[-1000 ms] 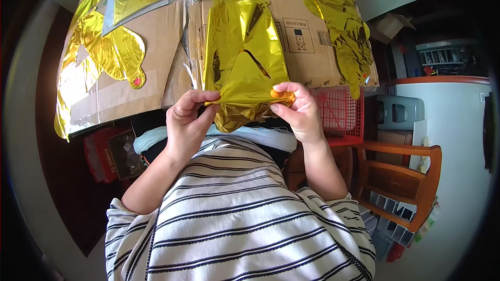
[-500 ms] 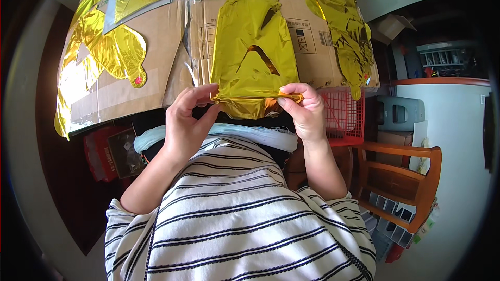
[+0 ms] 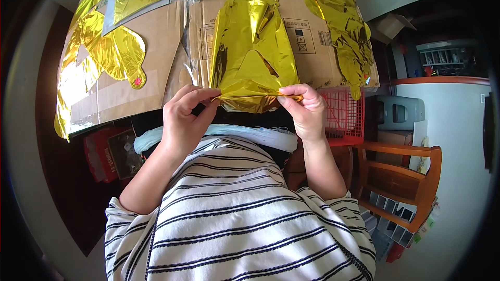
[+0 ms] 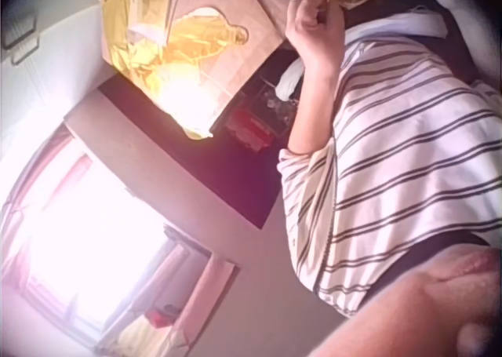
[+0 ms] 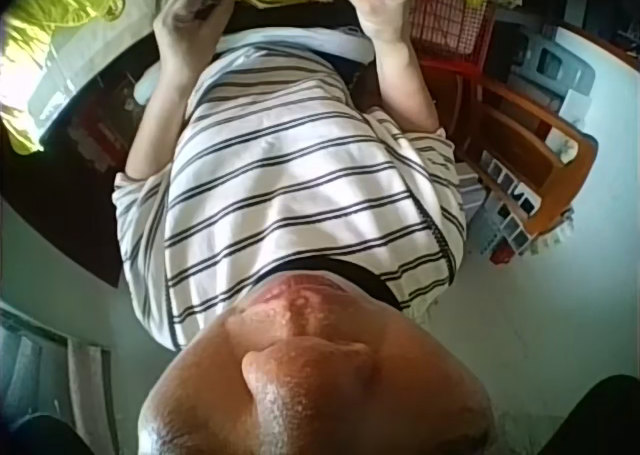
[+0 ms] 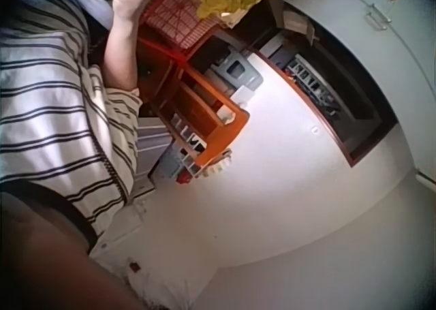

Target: Folding and flattening gold foil balloons on a cardboard surface.

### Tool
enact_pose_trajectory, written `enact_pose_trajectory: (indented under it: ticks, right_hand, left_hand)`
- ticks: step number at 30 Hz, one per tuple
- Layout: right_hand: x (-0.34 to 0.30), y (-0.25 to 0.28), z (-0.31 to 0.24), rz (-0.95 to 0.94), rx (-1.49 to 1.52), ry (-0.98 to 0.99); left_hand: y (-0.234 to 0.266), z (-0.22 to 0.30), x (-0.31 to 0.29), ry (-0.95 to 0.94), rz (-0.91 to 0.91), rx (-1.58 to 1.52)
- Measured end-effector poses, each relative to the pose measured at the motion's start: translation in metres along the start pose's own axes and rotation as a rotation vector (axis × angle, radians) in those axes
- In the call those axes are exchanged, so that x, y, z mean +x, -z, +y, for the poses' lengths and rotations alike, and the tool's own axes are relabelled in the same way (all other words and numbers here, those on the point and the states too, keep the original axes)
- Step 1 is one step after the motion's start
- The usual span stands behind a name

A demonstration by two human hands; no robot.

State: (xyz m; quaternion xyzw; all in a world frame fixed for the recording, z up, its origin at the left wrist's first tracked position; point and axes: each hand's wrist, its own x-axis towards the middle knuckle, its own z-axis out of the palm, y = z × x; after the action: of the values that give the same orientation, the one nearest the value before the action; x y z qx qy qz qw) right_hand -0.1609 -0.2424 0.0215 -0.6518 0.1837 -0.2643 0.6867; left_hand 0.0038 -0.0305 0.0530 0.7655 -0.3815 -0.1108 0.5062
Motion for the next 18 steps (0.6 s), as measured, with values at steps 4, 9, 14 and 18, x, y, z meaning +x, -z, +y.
enact_pose_trajectory:
  ticks: [4,9,14,18]
  right_hand:
    - [0.003,-0.002,-0.002,-0.019,0.055,-0.006]
    - [0.004,-0.003,-0.004,-0.02,0.083,-0.012]
    - [0.005,-0.003,-0.005,-0.028,0.066,-0.003]
    - [0.005,-0.014,-0.016,-0.011,0.042,0.003]
  left_hand:
    - [-0.004,0.004,0.003,0.028,0.038,-0.074]
    - [-0.004,0.004,0.005,-0.021,0.008,-0.048]
    - [-0.004,0.005,0.005,0.046,0.016,-0.112]
    - [-0.002,0.003,0.006,0.052,0.007,-0.108]
